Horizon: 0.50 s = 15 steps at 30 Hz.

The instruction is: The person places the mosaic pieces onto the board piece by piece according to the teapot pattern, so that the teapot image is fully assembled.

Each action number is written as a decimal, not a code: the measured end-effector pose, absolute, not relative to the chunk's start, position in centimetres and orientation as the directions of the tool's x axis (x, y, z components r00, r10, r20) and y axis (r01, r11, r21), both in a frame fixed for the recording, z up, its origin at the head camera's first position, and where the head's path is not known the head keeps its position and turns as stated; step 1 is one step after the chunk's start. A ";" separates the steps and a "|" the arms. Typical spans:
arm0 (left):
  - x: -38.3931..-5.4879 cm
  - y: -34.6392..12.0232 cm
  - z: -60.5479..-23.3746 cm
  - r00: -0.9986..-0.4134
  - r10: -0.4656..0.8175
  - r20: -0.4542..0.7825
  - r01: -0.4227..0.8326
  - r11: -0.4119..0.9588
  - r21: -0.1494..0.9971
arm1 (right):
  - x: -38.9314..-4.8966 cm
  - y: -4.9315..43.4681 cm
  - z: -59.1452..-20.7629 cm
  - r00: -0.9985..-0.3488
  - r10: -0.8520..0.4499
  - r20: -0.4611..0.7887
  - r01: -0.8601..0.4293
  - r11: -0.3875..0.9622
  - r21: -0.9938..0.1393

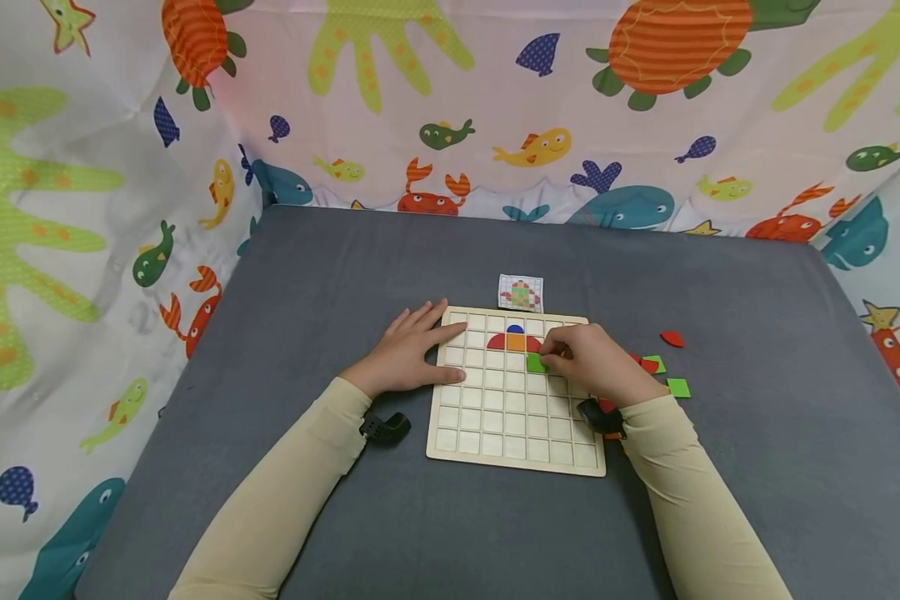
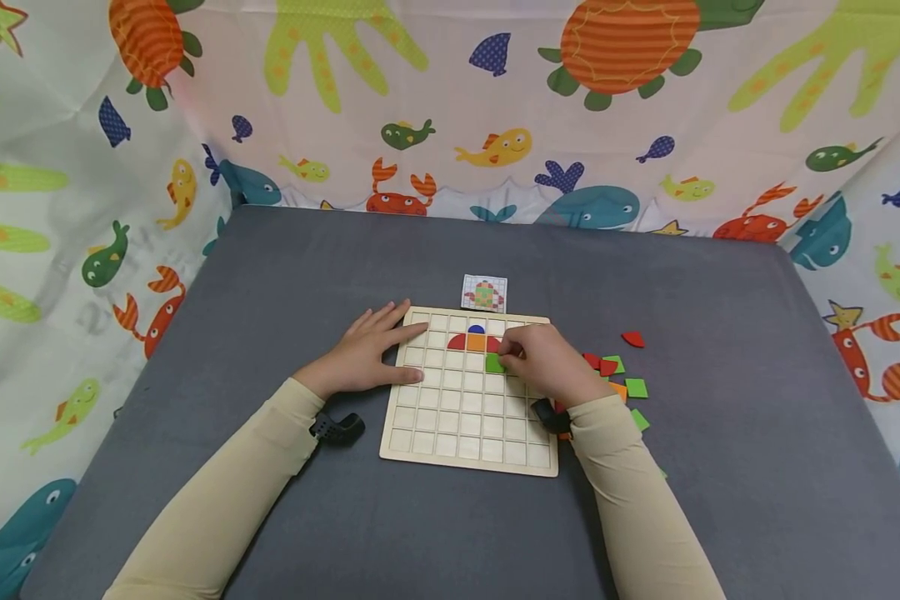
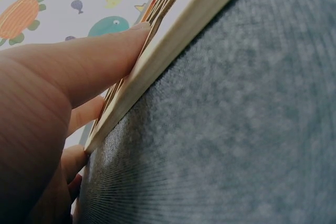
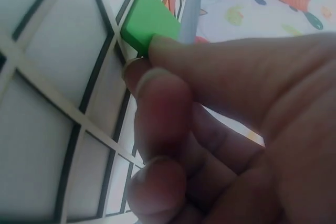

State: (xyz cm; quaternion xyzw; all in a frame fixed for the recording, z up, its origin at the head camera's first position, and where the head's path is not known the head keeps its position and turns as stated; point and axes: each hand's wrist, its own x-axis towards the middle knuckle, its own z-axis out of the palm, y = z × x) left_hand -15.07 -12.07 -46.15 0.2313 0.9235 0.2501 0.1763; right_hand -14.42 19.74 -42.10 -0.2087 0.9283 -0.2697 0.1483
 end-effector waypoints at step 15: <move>-15.1 -12.1 -46.4 -0.831 0.517 -0.203 0.349 0.770 0.534 | -13.9 19.7 -43.0 -0.883 -0.464 -0.065 -0.354 0.751 -0.557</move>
